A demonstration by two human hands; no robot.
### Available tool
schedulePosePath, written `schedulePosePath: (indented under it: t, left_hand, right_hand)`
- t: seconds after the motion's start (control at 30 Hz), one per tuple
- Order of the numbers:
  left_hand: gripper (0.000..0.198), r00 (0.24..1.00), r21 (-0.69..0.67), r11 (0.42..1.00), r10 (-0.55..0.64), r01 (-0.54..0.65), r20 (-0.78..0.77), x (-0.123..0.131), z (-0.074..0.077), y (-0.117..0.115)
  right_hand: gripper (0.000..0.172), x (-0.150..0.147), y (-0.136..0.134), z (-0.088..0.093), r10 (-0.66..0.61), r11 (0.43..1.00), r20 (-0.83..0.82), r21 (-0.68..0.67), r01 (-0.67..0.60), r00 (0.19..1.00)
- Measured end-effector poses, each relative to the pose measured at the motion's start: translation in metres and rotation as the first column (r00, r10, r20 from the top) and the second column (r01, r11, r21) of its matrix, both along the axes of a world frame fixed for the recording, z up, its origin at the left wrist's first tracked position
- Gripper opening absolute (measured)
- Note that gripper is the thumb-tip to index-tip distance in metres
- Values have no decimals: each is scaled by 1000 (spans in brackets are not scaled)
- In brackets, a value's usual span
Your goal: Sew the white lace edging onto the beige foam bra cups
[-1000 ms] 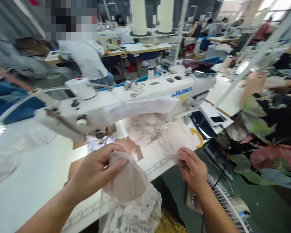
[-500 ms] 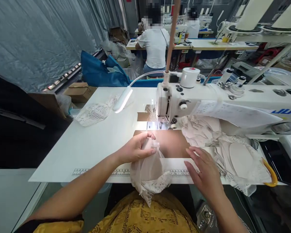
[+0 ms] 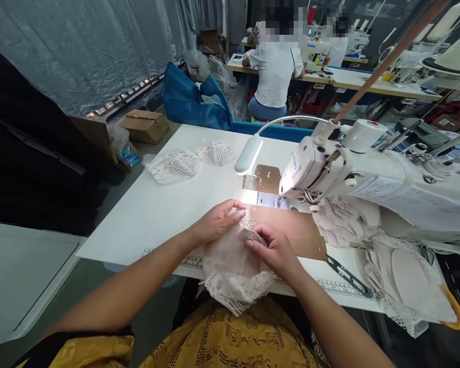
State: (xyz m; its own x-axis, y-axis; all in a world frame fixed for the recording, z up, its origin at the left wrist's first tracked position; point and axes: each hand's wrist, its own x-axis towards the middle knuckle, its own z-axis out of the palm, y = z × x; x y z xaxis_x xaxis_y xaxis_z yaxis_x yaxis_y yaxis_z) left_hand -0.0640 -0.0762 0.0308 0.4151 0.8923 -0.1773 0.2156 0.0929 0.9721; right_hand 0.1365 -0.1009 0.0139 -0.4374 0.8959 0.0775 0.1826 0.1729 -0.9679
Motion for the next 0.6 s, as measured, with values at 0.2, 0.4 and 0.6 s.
schedulePosePath:
  t: [0.2, 0.4, 0.6]
  left_hand:
    - [50, 863, 176, 984, 91, -3, -497, -55, 3, 24]
    - [60, 360, 487, 864, 416, 131, -835, -79, 17, 5]
    - [52, 451, 393, 892, 263, 223, -853, -79, -9, -37]
  right_hand:
    - [26, 9, -8, -2, -142, 944, -174, -321, 80, 975]
    - [38, 36, -31, 1, -308, 843, -216, -514, 161, 927]
    - [33, 92, -67, 7, -389, 843, -143, -453, 289, 910]
